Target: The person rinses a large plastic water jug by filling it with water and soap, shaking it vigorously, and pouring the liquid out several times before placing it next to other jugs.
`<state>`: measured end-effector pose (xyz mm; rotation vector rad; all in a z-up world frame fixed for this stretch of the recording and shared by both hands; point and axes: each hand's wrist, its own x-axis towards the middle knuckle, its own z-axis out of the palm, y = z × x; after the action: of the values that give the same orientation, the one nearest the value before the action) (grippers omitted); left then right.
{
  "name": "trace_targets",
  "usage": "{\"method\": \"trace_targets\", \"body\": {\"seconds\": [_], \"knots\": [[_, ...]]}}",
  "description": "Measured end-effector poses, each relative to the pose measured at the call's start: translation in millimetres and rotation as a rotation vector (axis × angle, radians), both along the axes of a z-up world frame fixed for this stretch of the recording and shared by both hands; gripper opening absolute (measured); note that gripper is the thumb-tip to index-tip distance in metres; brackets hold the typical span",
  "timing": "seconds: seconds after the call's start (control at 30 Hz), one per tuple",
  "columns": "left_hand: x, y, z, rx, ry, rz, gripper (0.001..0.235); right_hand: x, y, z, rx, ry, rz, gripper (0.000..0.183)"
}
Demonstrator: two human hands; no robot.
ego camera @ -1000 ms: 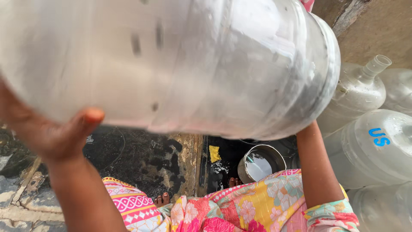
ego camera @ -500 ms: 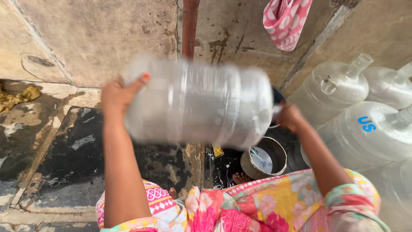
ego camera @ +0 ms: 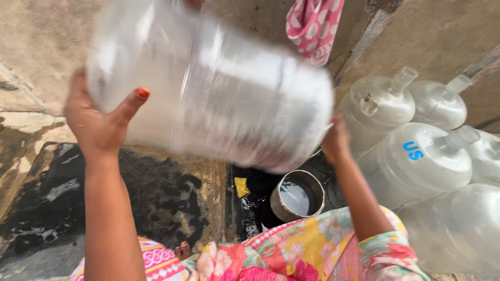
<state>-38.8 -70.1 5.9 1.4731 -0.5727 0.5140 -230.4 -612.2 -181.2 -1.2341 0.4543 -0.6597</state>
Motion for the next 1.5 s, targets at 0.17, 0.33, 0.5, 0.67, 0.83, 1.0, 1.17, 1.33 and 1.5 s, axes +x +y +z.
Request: {"method": "trace_targets", "body": {"seconds": [0.17,0.33,0.5,0.67,0.83,1.0,1.17,1.33,1.5], "knots": [[72.0,-12.3,-107.8,1.118,0.626,0.257,0.117,-26.3,-19.7,-152.8,0.147,0.947,0.499,0.091],[81.8,-17.5,-114.0,1.205,0.810,0.254,0.108,-26.8,-20.2,-130.9,-0.070,1.066,0.369,0.079],[20.8,12.3,-23.0,0.076,0.290,-0.122,0.068,-26.5,-12.7,38.2,-0.034,-0.185,0.192,0.038],[-52.5,12.4,29.9,0.004,-0.324,-0.081,0.083,-21.5,17.6,98.8,-0.022,-0.391,0.202,0.043],[-63.9,-7.4,48.1,0.044,-0.394,-0.028,0.090,1.6,-9.3,14.2,0.019,-0.049,0.111,0.044],[25.2,-17.2,-32.1,0.613,0.278,0.365,0.095,10.5,-19.7,-129.0,0.015,0.677,0.273,0.048],[105.5,1.3,-132.4,1.373,0.747,0.278,0.120,-14.9,22.5,-187.9,0.073,1.025,0.406,0.044],[61.2,25.4,-65.1,0.681,0.414,0.153,0.097,23.3,-5.4,-85.5,-0.025,0.647,0.093,0.047],[-33.1,28.2,40.5,0.000,-0.081,-0.132,0.090,11.7,12.7,41.2,0.120,-0.354,0.269,0.038]]}}
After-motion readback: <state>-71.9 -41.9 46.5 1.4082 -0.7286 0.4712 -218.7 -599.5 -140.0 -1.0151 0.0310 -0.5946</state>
